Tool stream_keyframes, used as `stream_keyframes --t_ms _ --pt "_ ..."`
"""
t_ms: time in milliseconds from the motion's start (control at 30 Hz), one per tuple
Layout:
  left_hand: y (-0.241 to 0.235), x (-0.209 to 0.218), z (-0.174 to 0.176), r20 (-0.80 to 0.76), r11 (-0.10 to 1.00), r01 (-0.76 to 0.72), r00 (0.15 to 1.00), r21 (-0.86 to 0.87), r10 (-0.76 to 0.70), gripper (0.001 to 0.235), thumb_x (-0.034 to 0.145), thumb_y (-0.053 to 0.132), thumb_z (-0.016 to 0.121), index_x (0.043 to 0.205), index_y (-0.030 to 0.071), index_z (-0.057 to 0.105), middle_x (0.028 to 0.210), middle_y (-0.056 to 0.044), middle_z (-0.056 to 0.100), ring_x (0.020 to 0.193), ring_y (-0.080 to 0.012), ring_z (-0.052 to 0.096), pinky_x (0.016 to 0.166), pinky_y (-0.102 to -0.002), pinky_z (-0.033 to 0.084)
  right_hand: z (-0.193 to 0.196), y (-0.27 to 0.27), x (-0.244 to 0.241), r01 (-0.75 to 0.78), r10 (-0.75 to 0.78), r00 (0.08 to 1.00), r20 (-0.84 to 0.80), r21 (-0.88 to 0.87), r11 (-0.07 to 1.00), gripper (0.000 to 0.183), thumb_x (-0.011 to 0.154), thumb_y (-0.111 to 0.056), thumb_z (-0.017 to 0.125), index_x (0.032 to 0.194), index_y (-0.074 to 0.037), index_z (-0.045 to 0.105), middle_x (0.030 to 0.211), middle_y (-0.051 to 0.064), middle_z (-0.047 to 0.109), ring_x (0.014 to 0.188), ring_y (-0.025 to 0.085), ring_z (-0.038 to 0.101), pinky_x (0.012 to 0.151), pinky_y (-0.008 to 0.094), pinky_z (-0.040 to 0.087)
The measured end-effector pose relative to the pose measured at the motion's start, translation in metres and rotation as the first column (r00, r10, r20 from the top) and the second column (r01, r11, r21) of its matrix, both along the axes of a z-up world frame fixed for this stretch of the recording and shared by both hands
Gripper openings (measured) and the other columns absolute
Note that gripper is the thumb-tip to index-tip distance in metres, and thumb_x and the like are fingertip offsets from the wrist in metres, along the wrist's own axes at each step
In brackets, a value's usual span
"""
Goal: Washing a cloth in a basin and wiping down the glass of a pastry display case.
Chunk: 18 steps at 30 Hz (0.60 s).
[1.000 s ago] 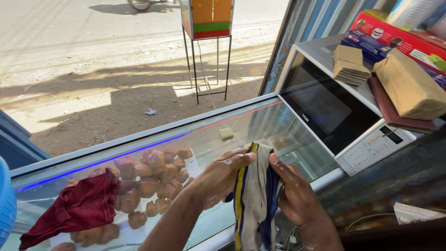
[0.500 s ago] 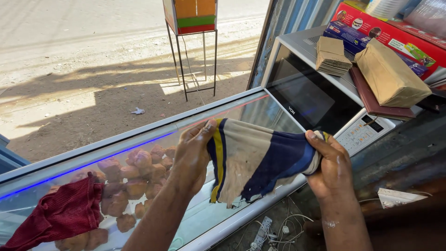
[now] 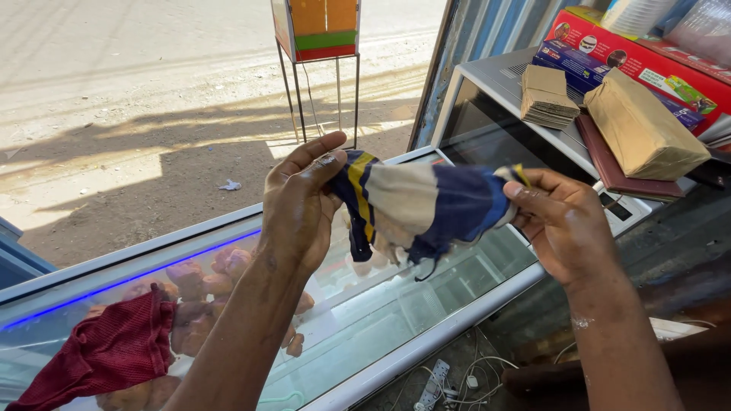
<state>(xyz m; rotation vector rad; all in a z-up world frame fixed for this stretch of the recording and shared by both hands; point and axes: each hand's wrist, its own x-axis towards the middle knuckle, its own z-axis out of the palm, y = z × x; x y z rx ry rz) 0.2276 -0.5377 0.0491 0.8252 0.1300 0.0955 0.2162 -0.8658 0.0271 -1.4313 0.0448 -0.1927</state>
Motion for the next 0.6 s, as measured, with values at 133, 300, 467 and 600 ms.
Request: stream_keyframes --t_ms 133,300,467,600 --pt "0.011 0.015 -0.009 0.021 0.981 -0.084 0.996 0.175 0.081 0.024 0.097 -0.003 0.080 0.119 0.005 0.088 0.091 -0.006 0.077 0.081 -0.0155 0.068 0.069 -0.029 0.050 -0.006 -0.011 0.014 0.092 -0.092 0.996 0.004 0.003 0.996 0.025 0.099 -0.006 0.081 0.123 -0.001 0.074 0.103 0.009 0.077 0.088 0.019 0.077 0.079 0.033 0.066" --pt "0.013 0.020 -0.007 0.086 0.971 -0.143 0.988 0.191 0.129 0.045 0.089 -0.023 0.070 0.120 0.004 0.087 0.100 -0.010 0.082 0.077 -0.0152 0.071 0.062 -0.024 0.052 -0.002 -0.009 0.028 0.238 -0.238 0.971 -0.010 0.023 0.971 0.030 0.098 -0.003 0.087 0.095 -0.020 0.063 0.093 0.005 0.080 0.069 0.010 0.070 0.061 0.025 0.056" --pt "0.020 0.011 -0.001 0.286 0.746 -0.287 0.949 0.601 0.134 0.053 0.085 -0.017 0.069 0.123 0.016 0.088 0.115 -0.002 0.071 0.098 -0.0145 0.078 0.086 -0.022 0.066 0.018 -0.001 0.013 0.044 -0.035 0.994 0.106 -0.089 0.995 0.037 0.094 -0.001 0.082 0.130 -0.004 0.074 0.111 0.006 0.076 0.094 0.015 0.075 0.085 0.024 0.062" --pt "0.035 0.011 -0.007 0.532 0.402 -0.493 0.847 0.772 0.016 0.054 0.088 -0.012 0.069 0.132 0.014 0.085 0.111 -0.006 0.061 0.096 -0.0188 0.078 0.089 -0.025 0.070 0.039 0.014 -0.006 0.153 -0.078 0.986 0.150 -0.594 0.790 0.042 0.095 0.000 0.089 0.136 -0.007 0.083 0.093 0.002 0.065 0.083 0.010 0.058 0.079 0.026 0.058"
